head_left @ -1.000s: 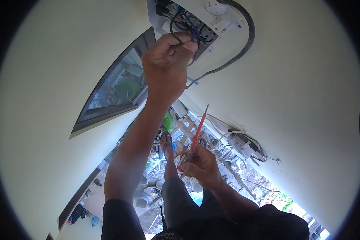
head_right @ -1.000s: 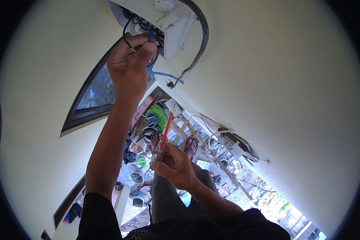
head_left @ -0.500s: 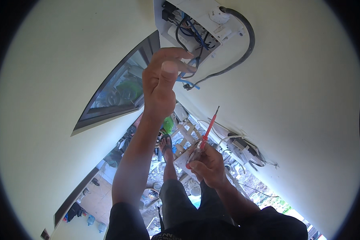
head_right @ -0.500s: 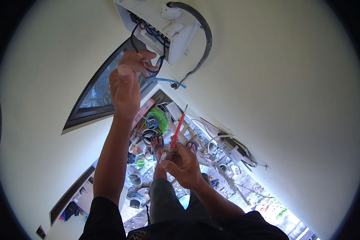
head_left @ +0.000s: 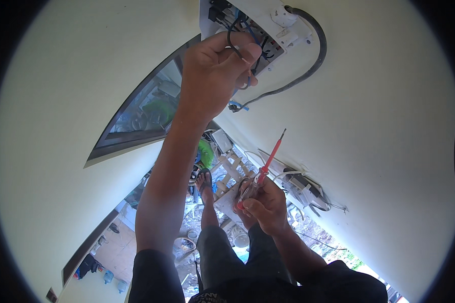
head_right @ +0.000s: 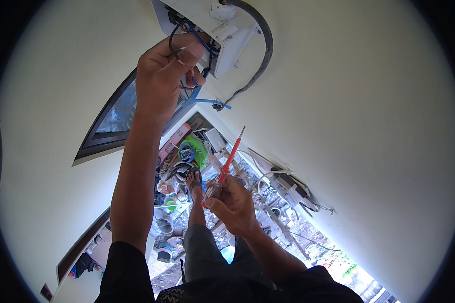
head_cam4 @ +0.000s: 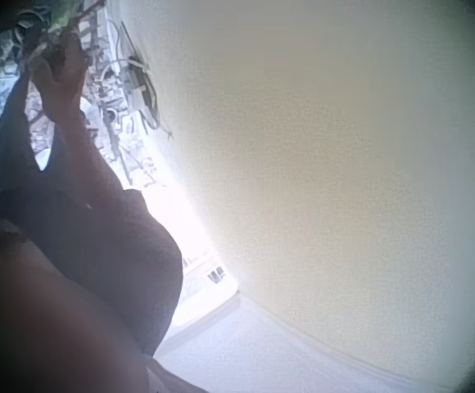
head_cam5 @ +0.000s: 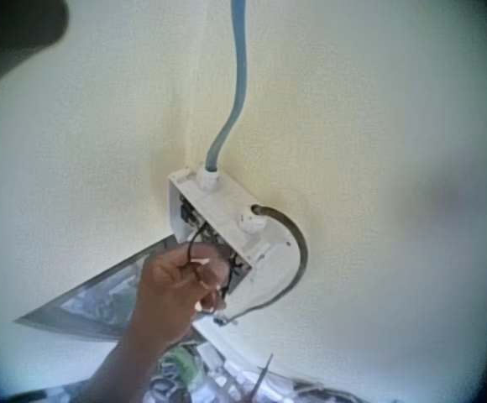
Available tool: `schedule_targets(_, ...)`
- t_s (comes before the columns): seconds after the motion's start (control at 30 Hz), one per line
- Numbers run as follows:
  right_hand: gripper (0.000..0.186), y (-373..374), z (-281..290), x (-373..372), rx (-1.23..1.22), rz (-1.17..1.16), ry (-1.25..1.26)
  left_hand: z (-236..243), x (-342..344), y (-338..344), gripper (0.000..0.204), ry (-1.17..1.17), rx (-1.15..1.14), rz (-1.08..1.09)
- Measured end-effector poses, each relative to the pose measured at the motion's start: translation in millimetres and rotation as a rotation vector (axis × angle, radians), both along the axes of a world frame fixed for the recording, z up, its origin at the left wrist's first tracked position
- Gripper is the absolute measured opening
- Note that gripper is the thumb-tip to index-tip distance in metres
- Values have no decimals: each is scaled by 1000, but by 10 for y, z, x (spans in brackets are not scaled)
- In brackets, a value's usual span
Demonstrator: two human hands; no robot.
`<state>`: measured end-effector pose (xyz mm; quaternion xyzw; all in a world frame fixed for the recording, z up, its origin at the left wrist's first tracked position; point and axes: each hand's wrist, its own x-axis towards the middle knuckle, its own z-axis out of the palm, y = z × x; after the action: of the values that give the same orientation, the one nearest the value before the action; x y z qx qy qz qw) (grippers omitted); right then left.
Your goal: Wire an electrical junction box using pliers and a screwdriver.
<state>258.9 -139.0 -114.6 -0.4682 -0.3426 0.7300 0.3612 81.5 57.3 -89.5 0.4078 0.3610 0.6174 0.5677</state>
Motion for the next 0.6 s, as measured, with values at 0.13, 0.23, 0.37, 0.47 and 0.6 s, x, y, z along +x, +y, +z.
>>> schedule_targets(0.13, 32, -5, 18, -20, 15, 26, 1, 3, -34, 44, 14, 239, 33, 37)
schedule_targets(0.23, 31, 1, 22, -13, 38, 28, 7, -30, -23, 59, 13, 272, 128, 133)
schedule_targets(0.37, 28, 4, 17, -35, 68, 28, 46, -78, 56, 92, 13, 41, 239, 349)
schedule_targets(0.47, 32, -1, 69, -107, 36, -7, -44, -55, 154, 83, 12, 137, 232, 488)
schedule_targets(0.6, 28, -19, 40, -59, 69, 47, 38, -106, 195, 126, 11, 276, 458, 643)
